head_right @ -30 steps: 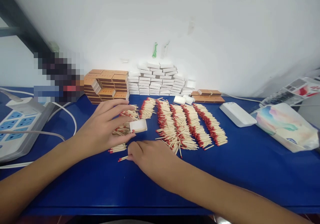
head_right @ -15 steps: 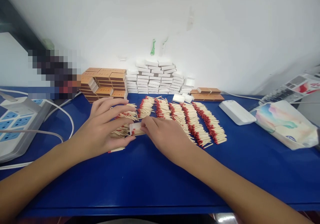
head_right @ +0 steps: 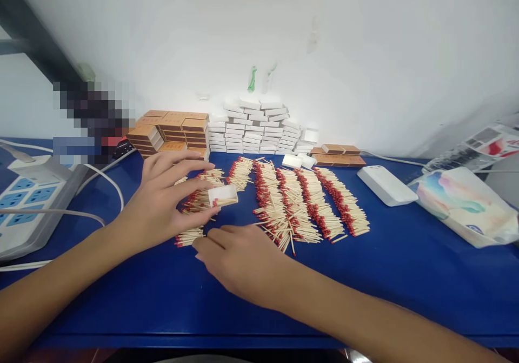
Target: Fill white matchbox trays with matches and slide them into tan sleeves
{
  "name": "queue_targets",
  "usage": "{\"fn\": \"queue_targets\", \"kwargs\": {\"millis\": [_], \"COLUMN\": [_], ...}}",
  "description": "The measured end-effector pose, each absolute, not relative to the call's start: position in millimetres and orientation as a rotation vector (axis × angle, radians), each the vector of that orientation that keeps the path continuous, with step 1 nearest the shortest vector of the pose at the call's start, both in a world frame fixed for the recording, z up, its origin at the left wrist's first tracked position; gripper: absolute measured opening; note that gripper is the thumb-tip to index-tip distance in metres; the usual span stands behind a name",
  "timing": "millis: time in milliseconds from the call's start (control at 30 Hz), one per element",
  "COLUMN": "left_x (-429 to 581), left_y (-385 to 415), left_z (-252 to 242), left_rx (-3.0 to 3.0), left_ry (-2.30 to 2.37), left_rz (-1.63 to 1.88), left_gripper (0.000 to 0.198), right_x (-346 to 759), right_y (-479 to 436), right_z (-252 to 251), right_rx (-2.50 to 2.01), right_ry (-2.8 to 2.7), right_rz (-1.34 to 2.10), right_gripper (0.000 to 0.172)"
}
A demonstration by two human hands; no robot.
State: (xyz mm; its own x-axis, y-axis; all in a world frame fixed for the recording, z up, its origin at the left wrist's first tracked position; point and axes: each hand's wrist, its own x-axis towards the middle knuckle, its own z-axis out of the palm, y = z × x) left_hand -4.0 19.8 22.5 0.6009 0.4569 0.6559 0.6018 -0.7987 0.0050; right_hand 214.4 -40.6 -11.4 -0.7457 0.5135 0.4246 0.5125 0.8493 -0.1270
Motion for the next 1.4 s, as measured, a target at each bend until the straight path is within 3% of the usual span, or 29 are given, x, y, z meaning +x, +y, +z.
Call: {"fn": "queue_targets", "kwargs": {"millis": [500, 733, 1000, 1400], "left_x": [-4, -4, -4, -5], "left_y": [21, 20, 21, 23], "left_z": [22, 23, 21, 20], "left_rx": [-2.604, -2.611, -2.614, -2.651], "left_ry": [-0.881, -0.892, -0.872, -0.843], "left_rz": [-0.981, -0.965, -0.965, -0.923], "left_gripper": [0.022, 0.022, 0.022, 0.023], "right_x": [207, 207, 207, 231], "right_y": [-44, -43, -41, -30], "right_z": [-26, -26, -27, -5], "right_rx": [-0.714, -0.777, -0.925, -0.880], "right_ry": [-2.649, -2.613, -2.626, -2.496], "right_rz": [-0.041, 0.094, 0.215, -0.042], "right_gripper": [0.015, 0.021, 0.016, 0.028]}}
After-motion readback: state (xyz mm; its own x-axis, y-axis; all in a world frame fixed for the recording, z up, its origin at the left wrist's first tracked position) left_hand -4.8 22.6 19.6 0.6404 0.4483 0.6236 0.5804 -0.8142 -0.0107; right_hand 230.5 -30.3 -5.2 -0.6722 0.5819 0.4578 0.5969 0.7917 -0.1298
